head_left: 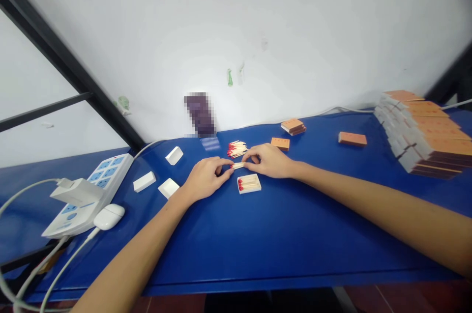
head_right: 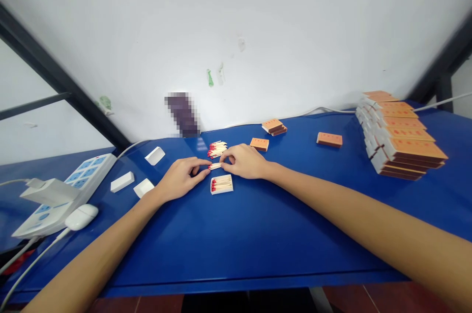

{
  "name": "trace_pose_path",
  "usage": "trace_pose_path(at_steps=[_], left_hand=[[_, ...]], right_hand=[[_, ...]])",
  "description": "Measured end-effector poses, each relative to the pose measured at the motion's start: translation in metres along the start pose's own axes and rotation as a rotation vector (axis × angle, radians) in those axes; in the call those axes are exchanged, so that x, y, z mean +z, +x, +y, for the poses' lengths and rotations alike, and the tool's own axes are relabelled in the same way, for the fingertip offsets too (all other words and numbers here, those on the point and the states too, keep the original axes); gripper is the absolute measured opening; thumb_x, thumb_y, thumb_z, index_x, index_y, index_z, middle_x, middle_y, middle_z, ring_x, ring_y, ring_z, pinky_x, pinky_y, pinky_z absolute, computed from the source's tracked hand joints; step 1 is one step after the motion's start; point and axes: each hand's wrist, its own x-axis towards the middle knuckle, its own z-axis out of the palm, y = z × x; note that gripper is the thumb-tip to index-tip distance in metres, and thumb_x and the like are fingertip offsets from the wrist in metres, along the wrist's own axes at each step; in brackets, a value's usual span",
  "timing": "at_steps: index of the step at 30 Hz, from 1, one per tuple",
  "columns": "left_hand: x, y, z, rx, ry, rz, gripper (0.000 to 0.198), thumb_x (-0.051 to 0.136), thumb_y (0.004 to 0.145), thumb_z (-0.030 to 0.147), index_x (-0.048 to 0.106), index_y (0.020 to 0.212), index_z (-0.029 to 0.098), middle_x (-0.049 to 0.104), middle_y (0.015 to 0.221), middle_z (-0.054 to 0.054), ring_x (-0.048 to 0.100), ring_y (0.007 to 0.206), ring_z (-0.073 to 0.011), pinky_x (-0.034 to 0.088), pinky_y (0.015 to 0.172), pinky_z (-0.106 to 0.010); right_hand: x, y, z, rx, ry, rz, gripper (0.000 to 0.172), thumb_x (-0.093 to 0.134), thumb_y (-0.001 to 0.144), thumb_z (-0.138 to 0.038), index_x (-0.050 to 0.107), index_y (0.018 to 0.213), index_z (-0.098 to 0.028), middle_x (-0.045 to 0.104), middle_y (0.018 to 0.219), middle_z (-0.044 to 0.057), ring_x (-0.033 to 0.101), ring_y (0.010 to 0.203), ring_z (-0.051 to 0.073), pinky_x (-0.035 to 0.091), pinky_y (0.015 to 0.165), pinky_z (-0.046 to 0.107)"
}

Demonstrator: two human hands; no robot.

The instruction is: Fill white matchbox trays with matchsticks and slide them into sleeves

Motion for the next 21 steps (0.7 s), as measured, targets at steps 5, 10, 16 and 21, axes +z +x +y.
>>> trace_pose_path(at_steps=[5,10,16,21], left_hand=[[0.003,0.002,0.002,0.016,-0.016,0.023,0.027,0.050,0.095,0.040,0.071,0.100,0.024,0.053,0.066,0.003,0.048,0.061,-0.0122,0.031,0.058,-0.025],[0.004,0.002,0.006,-0.008,-0.021,0.023,0.021,0.052,0.094,0.035,0.069,0.096,0.023,0.049,0.060,0.005,0.045,0.057,-0.0119,0.030,0.057,-0.025],[0.001,0.002,0.012,-0.018,-0.012,0.004,0.019,0.051,0.094,0.034,0.066,0.095,0.023,0.053,0.060,0.005,0.048,0.056,-0.0121,0.029,0.057,-0.025],[0.000,0.002,0.016,0.004,0.011,-0.022,0.019,0.048,0.096,0.034,0.064,0.096,0.023,0.055,0.061,0.005,0.048,0.056,-0.0124,0.029,0.057,-0.025]], right_hand=[[-0.001,-0.001,0.000,-0.035,0.018,-0.029,0.016,0.063,0.084,-0.030,0.075,0.090,-0.021,0.054,0.061,-0.005,0.048,0.057,0.010,0.029,0.058,0.024],[0.000,0.000,0.000,-0.022,0.043,-0.059,0.020,0.061,0.087,-0.035,0.075,0.091,-0.021,0.058,0.066,-0.003,0.048,0.060,0.011,0.028,0.059,0.025],[-0.003,0.002,0.000,-0.030,0.061,-0.076,0.015,0.061,0.087,-0.029,0.073,0.088,-0.019,0.057,0.069,-0.002,0.048,0.063,0.012,0.031,0.060,0.025],[-0.010,0.004,-0.001,-0.089,-0.006,-0.182,0.009,0.059,0.086,-0.023,0.066,0.084,-0.019,0.059,0.075,0.001,0.050,0.067,0.013,0.033,0.060,0.025]])
